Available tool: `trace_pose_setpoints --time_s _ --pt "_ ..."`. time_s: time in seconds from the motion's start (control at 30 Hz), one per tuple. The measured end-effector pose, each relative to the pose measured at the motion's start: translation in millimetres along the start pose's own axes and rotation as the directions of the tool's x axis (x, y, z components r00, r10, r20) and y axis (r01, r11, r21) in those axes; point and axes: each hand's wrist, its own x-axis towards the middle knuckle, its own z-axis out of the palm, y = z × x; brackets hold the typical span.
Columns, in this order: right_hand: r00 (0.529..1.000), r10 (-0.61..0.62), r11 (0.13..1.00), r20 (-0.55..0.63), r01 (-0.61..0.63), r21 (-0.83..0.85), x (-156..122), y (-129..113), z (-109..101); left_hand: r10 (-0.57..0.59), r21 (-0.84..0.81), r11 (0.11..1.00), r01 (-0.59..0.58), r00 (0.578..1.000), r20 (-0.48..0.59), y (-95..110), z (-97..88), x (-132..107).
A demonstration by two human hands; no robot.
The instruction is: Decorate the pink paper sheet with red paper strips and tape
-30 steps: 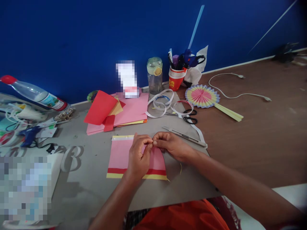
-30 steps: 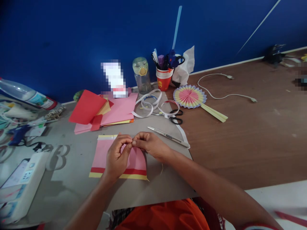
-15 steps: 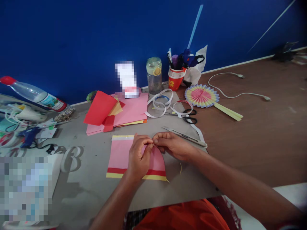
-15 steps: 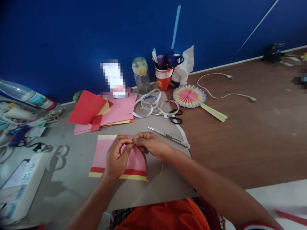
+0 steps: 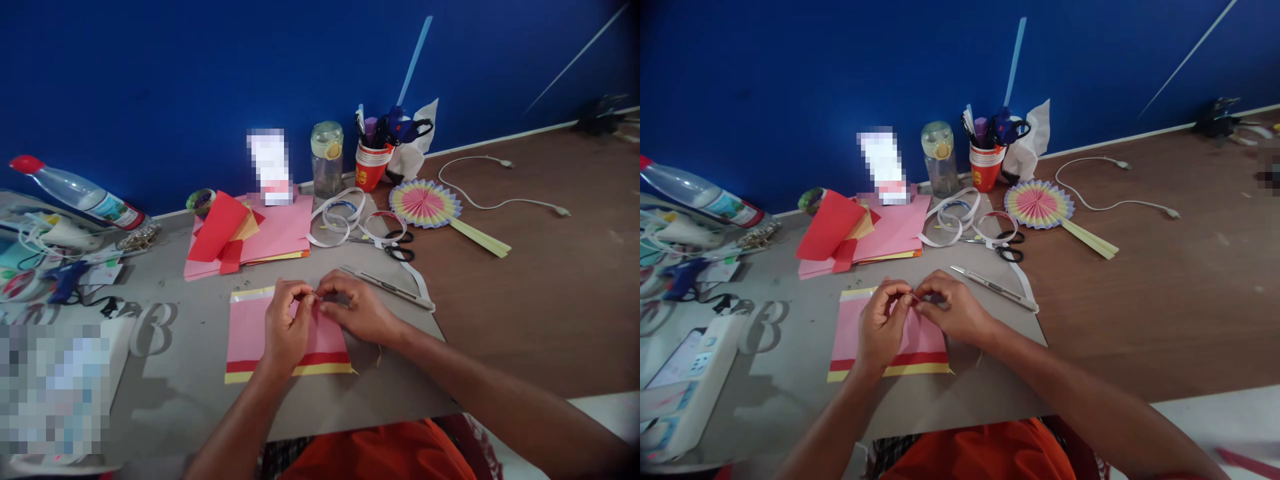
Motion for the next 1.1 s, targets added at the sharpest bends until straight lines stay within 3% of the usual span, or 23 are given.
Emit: trace_pose_setpoints --time_s 0.23,0.57,0.77,0.97,1.1 --pt "0.979 0.196 0.980 -0.056 -0.194 0.040 2 5 5 0.012 0.054 0.998 -0.012 1.000 0.013 -5 5.1 -5" --pt "0.978 0.205 0.978 -0.032 -0.203 0.050 1 8 5 0.018 0.124 0.992 -0.023 0.999 0.041 -17 9.9 -4" --pt "0.974 0.202 0.979 -0.101 -0.199 0.041 2 16 8 0.053 0.167 0.984 -0.059 0.998 0.038 -19 13.6 -4" --pt "0.958 0.240 0.969 -0.159 -0.227 0.096 5 19 8 0.189 0.232 0.958 -0.168 0.979 -0.074 -13 13.4 -4" --pt "0.959 0.205 0.976 -0.193 -0.184 0.120 5 22 8 0.213 0.293 0.930 -0.221 0.975 0.061 -8 12.7 -4"
